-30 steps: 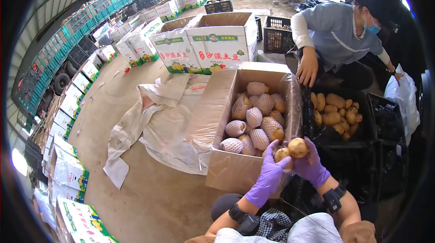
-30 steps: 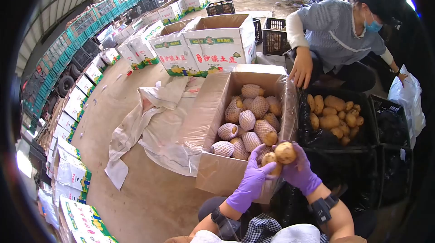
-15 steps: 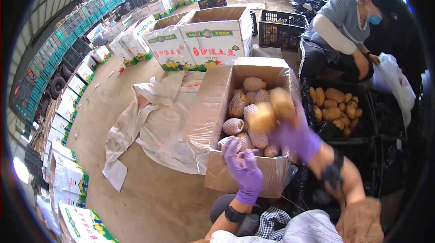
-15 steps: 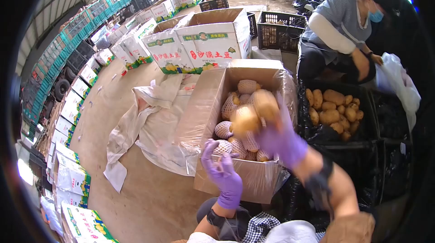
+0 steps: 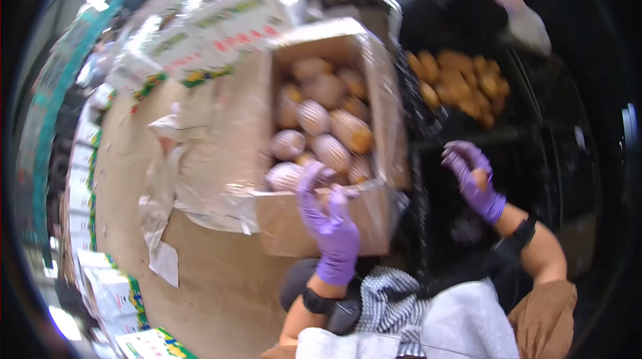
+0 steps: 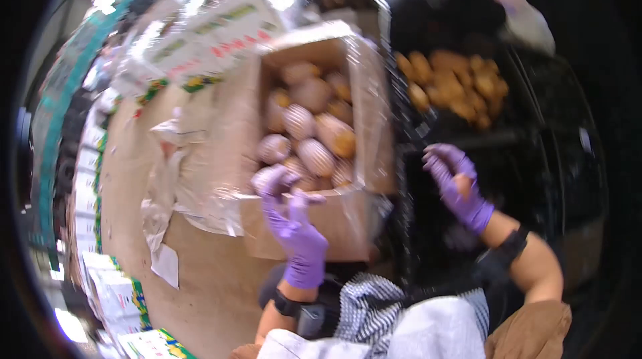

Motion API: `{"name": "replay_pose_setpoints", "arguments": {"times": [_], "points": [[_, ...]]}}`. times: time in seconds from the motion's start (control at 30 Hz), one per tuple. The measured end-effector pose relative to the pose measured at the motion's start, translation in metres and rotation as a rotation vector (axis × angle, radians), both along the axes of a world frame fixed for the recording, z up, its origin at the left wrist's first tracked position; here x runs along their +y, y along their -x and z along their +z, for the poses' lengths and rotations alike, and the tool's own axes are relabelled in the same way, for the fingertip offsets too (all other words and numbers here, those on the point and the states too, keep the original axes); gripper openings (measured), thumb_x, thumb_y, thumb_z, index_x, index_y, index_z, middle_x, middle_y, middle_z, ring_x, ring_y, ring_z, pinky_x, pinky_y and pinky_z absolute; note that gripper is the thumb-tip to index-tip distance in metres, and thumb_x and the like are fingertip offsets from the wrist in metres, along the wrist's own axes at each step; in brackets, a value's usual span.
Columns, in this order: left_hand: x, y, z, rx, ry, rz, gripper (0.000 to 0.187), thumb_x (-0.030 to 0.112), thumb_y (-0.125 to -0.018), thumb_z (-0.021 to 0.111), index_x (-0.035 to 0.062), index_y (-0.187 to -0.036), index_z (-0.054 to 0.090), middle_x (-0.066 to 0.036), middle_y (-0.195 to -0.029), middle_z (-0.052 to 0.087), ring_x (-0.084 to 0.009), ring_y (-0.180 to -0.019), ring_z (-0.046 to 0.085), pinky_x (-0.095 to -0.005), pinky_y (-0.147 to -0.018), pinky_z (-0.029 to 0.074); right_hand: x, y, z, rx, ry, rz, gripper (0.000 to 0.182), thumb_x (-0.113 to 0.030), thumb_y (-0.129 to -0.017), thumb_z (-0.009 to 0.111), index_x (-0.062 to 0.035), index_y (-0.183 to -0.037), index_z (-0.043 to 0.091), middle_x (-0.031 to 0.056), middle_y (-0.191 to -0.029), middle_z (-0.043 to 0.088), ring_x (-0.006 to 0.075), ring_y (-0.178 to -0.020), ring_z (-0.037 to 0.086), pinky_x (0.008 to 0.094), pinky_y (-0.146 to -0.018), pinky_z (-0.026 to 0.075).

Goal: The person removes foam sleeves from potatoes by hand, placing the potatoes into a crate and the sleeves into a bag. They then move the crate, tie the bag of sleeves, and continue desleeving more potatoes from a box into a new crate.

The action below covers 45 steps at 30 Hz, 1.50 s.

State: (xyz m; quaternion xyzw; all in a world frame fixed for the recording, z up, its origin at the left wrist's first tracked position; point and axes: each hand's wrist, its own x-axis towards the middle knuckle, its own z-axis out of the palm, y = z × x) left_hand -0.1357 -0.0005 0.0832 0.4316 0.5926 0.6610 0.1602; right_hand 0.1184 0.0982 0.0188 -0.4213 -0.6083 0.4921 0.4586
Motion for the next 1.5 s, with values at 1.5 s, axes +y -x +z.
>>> {"name": "replay_pose_setpoints", "arguments": {"times": [1.5], "points": [[0.119,-0.283,-0.256,0.247,1.107,-1.100,0.056,0.037,-0.081,0.066,0.0046,-0.126,0.052,-0.018,-0.123,0.059,-0.0338,-0.117,0.055,-0.0439,-0.103,0.040,0.064,-0.280,-0.137,-0.527,0.642,0.155,0.059,-0.034,-0.080,0.070,-0.0014,-0.126,0.053,0.0136,-0.104,0.065,0.0189,-0.082,0.065,0.0296,-0.075,0.053]]}}
